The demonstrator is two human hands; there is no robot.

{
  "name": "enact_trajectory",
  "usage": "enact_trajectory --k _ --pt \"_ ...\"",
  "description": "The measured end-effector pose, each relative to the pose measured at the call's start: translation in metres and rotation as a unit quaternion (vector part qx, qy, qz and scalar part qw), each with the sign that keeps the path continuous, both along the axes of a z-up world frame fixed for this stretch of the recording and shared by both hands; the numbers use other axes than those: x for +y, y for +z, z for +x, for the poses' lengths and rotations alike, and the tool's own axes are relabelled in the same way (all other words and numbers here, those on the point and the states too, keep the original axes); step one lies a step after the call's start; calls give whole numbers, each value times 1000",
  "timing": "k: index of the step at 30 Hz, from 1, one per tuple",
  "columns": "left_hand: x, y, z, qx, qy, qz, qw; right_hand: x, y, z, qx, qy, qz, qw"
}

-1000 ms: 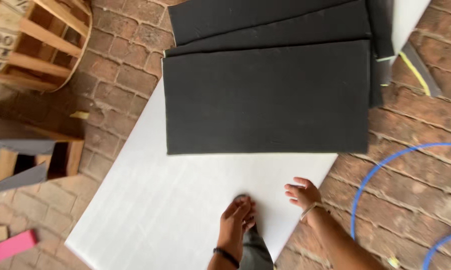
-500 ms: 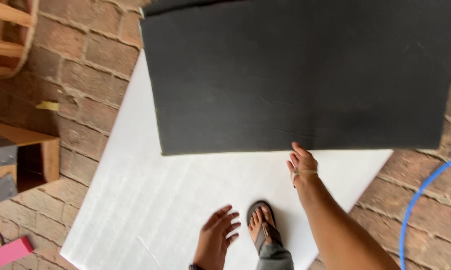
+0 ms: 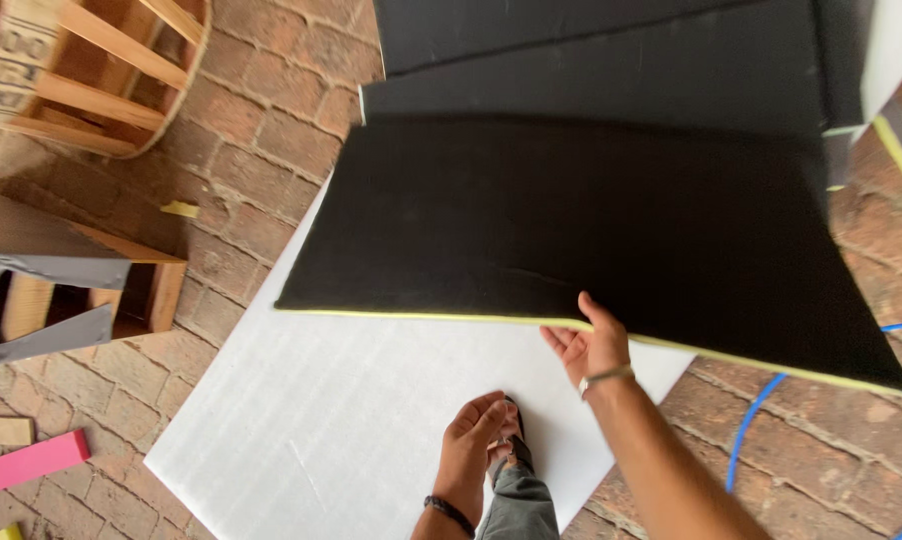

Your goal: The person cuts a large piece of black fabric into rectangular sections using shears on a wooden workbench. They trim the edges, fold the fabric, and stack the cut pieces on a white board on the floor.

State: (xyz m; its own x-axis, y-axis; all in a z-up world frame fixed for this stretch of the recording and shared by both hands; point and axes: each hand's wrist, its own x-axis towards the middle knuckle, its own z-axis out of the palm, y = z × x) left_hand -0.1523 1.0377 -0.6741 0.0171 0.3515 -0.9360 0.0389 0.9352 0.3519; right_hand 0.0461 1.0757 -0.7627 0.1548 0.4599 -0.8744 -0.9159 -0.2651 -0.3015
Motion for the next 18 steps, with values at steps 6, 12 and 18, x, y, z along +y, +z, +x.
enact_trajectory --k 6,12,18 --pt "-28 78 69 -112 223 120 961 -116 139 3 4 -14 -47 999" --pt "-127 161 141 100 34 345 932 -244 236 41 172 -125 -38 976" --pt "-178 225 165 186 -142 480 845 -358 361 58 150 187 -54 969"
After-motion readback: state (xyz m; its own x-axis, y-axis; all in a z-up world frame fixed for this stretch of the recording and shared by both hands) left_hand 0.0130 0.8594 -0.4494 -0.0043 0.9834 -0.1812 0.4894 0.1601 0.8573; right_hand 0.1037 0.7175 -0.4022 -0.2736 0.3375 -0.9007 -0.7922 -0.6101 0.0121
